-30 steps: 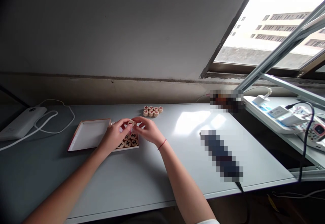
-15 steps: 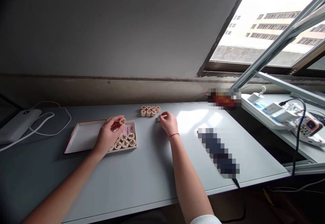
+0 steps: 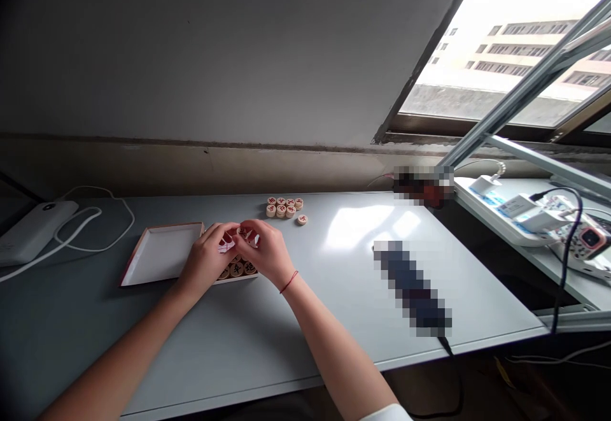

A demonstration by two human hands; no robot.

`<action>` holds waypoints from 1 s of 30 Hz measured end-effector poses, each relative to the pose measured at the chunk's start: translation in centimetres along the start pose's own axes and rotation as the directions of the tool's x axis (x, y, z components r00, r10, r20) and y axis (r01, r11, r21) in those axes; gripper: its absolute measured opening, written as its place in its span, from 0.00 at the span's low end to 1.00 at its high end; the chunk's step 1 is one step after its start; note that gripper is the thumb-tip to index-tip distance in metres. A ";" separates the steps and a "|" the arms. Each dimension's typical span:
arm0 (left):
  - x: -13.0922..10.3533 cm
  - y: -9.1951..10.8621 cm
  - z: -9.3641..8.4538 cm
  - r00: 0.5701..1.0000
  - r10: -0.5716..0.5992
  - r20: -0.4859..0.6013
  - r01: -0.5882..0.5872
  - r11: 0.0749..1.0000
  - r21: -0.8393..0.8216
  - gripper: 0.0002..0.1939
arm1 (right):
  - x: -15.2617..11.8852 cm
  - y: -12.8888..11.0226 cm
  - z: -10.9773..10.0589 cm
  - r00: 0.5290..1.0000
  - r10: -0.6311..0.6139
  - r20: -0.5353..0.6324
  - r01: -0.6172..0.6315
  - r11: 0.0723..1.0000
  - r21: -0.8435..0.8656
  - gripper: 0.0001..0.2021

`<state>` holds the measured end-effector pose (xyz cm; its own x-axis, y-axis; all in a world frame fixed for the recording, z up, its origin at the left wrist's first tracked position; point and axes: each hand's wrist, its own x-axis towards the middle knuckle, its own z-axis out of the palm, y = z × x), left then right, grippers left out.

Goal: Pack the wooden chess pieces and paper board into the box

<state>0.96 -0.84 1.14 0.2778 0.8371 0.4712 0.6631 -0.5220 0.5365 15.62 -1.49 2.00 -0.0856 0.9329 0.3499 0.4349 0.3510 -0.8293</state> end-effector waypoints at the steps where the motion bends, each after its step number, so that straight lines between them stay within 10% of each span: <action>1: 0.0 -0.1 0.1 1.000 0.009 0.002 -0.009 1.000 0.010 0.10 | 0.2 0.4 -0.4 0.999 0.009 -0.031 -0.009 1.000 -0.014 0.09; 7: -0.1 -0.7 0.1 1.000 0.005 0.006 -0.005 0.999 0.035 0.11 | 1.7 5.4 -5.7 0.896 0.225 -0.383 -0.327 0.918 -0.226 0.15; 11: 0.0 -0.8 -0.2 0.999 -0.032 0.026 0.031 0.999 0.018 0.12 | 1.5 7.8 -7.7 0.850 0.331 -0.409 -0.475 0.818 -0.324 0.08; 30: 1.0 -2.0 -1.9 0.991 -0.019 0.129 0.004 0.993 0.116 0.13 | 1.8 10.5 -6.1 0.902 0.132 -0.412 -0.349 0.785 -0.512 0.14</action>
<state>-1.40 0.69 1.85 0.3526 0.8610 0.3666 0.7406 -0.4962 0.4531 25.46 3.40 -3.39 0.3493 0.8540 0.3855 0.8303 -0.0913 -0.5499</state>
